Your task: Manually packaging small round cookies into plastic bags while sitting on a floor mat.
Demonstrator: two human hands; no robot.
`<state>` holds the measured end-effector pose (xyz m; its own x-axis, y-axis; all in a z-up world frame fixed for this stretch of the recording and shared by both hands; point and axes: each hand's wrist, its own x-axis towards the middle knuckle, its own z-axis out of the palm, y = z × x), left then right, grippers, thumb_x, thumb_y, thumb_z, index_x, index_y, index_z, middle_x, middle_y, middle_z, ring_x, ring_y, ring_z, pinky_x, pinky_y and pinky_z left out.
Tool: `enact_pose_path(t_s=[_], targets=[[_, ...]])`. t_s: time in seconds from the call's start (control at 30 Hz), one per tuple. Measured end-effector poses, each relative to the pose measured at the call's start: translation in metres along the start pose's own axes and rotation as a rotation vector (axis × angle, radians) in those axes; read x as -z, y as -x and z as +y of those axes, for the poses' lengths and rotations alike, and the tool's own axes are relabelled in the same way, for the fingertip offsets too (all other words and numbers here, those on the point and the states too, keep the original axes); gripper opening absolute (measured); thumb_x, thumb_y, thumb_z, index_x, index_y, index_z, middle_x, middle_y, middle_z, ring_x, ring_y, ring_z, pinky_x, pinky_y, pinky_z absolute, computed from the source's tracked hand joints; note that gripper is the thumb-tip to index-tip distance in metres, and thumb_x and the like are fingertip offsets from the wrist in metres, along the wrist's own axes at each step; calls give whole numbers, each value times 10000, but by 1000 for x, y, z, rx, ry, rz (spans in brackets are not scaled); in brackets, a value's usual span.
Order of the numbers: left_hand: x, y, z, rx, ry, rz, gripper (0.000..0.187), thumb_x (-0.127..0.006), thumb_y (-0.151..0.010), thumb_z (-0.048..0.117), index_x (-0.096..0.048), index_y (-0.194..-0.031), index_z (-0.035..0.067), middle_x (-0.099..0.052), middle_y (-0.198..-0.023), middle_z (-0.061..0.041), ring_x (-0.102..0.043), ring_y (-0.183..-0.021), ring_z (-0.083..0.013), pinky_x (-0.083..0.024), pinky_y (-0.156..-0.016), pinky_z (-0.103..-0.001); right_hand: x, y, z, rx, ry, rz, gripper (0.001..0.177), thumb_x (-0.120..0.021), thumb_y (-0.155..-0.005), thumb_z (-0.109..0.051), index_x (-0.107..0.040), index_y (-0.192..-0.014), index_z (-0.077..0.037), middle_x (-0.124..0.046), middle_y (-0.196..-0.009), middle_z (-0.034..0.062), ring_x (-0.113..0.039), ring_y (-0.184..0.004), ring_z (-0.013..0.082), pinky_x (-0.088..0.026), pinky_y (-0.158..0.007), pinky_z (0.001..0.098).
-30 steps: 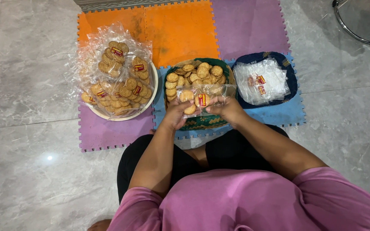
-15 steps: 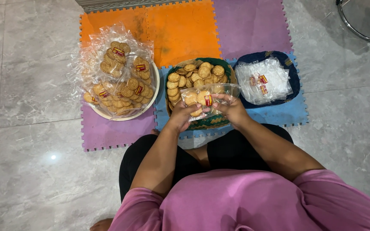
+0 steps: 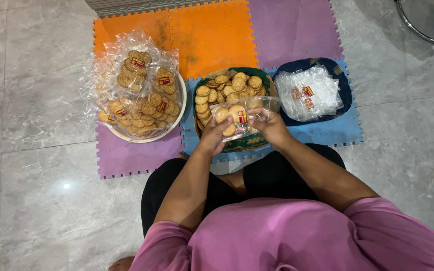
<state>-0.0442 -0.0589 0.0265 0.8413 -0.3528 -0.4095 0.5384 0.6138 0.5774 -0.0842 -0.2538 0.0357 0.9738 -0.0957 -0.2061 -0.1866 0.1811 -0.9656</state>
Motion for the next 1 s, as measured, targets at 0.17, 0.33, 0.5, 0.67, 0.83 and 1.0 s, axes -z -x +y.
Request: enact_pose_path(t_s=[0.17, 0.33, 0.5, 0.67, 0.83, 1.0], targets=[[15, -6, -6, 46, -35, 102, 432, -870, -790, 103, -661, -1160, 22, -753, -961, -151, -767, -812, -335, -658, -685, -536, 4, -1, -30, -140, 87, -160, 420, -684, -925, -17, -676, -1334, -113, -541, -549, -31, -361, -395, -20, -257, -385, 121], [24, -14, -10, 43, -23, 132, 450, -907, -749, 111, -680, -1126, 16, -752, -914, -171, -766, -767, -359, -647, -677, -561, -1, -5, -71, -268, 162, -342, 504, -653, -931, -29, -611, -1416, -157, -522, -637, -68, -304, -413, -43, -250, -401, 116], [41, -31, -15, -3, 38, 154, 387, -876, -787, 131, -684, -1109, 36, -758, -920, -157, -770, -779, -354, -662, -679, -539, -1, -38, -83, -294, 450, -405, 404, -659, -983, -170, -642, -1386, -174, -715, -968, 210, -334, -386, 44, -367, -406, 209], [37, -27, 9, -48, 95, 149, 392, -856, -800, 135, -664, -1122, 19, -750, -950, -198, -763, -806, -392, -656, -691, -544, -6, -43, -78, 21, 222, -81, 179, -867, -800, -100, -764, -923, -22, -549, -649, 25, -514, -540, 50, -445, -476, 179], [53, -39, 15, -88, 125, 149, 397, -825, -833, 141, -621, -1144, 2, -739, -972, -238, -747, -827, -441, -646, -695, -558, 2, -54, -34, 31, -211, 138, 140, -743, -920, -86, -684, -1038, -42, -623, -807, 88, -605, -644, 104, -616, -616, 258], [65, -48, 19, -154, 198, 245, 340, -826, -834, 152, -663, -1085, -9, -742, -921, -220, -760, -792, -424, -646, -683, -587, 39, -64, 45, 38, 1048, -67, 240, -674, -917, -250, -751, -1129, -167, -750, -950, 134, -721, -951, 340, -592, -780, 439]])
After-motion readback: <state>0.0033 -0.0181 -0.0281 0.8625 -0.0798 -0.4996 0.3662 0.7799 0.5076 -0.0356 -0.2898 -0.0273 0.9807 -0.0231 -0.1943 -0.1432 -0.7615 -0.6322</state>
